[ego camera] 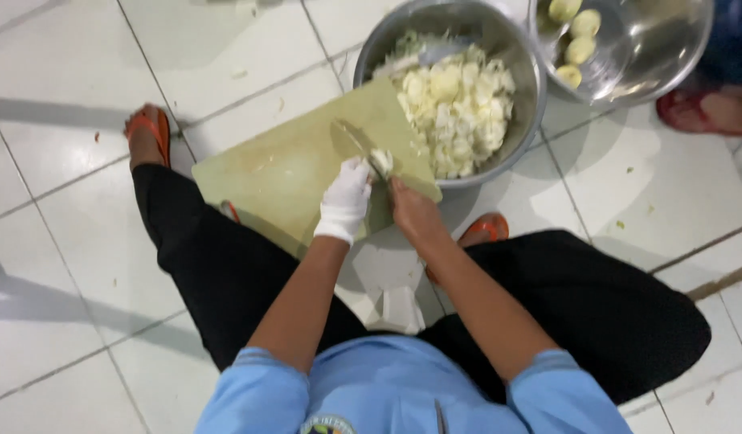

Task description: A person wearing gloves slices peeled onions on a cutting board and places the slices into a large metal bowl on the floor.

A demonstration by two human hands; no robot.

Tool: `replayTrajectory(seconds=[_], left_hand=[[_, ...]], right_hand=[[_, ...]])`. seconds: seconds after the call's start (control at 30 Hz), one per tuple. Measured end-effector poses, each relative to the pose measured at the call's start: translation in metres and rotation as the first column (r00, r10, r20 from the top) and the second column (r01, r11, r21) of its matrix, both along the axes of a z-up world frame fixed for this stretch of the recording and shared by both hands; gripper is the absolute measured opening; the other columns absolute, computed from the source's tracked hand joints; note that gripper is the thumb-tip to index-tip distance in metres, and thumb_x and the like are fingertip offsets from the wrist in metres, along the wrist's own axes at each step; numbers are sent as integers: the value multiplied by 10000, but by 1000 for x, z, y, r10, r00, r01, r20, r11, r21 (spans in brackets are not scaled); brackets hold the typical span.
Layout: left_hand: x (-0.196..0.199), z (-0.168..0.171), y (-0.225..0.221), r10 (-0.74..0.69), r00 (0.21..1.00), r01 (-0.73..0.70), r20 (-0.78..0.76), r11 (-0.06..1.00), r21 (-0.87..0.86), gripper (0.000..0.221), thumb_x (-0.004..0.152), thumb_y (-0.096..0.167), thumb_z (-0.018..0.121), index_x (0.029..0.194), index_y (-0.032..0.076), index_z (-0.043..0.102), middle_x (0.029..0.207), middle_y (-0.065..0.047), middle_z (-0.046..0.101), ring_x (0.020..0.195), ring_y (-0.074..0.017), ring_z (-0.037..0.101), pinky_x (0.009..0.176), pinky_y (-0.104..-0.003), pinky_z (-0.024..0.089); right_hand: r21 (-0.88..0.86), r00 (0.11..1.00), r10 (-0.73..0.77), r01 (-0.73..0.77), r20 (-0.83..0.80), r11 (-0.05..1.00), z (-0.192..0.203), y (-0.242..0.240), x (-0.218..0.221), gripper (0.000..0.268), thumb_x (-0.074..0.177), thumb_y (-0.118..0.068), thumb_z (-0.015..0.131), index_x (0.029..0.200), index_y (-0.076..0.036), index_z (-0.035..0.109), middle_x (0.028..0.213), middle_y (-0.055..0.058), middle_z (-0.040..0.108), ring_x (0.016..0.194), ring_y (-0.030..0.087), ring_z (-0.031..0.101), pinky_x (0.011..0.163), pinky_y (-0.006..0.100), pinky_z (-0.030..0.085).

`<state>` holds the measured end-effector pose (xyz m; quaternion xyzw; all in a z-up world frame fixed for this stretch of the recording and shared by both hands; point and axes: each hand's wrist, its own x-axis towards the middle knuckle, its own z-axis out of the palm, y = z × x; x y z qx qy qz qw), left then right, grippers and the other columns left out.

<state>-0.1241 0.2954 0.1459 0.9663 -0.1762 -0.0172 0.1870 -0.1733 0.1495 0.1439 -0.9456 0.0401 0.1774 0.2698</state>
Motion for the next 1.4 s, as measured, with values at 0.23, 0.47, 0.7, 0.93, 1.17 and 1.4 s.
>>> replayTrajectory(seconds=[0.23,0.47,0.7,0.93,1.17,1.4], left_hand=[[5,-19,-1,1,1000,-1,21,1000,20,226,741,114,617,912,149,474,1007,-61,463,649,-260,657,566,-326,573],[6,-19,5,-2,1000,5,29,995,-104,111,825,142,544,894,199,478,1065,-39,473,631,-274,652,581,-344,548],[-1,-11,2,37,999,-35,16,995,-95,94,826,147,542,845,185,459,959,-32,492,623,-265,638,556,-349,523],[-3,-16,9,43,998,-50,-38,975,-216,58,840,145,516,874,163,472,1067,-69,505,698,-323,649,622,-373,541],[3,-32,3,73,988,-61,137,995,-84,89,827,152,541,810,197,466,899,11,488,627,-201,630,550,-278,521],[-2,1,7,80,992,-50,97,960,-274,93,830,119,518,803,207,508,917,21,511,741,-204,645,623,-277,519]], right_hand=[[-237,960,159,-103,229,966,28,8,-12,294,953,-220,415,1169,-81,560,808,147,662,782,292,672,668,392,554],[158,946,-251,286,-206,945,-9,3,15,460,967,-447,243,1284,-188,454,1030,151,619,957,321,617,783,469,488],[-173,988,108,-88,111,981,49,14,-13,283,948,-213,397,1150,-78,541,823,136,662,764,288,668,645,369,555],[165,999,-30,26,24,986,-5,0,7,437,964,-165,337,1390,-69,346,1100,225,608,981,388,599,876,501,497],[-126,996,93,-90,17,988,19,9,-6,317,967,-305,334,1223,-158,450,829,89,637,793,249,660,689,379,552],[199,998,-10,-3,68,980,-32,-1,5,314,926,-156,390,1234,-94,398,937,196,596,876,338,614,772,481,526]])
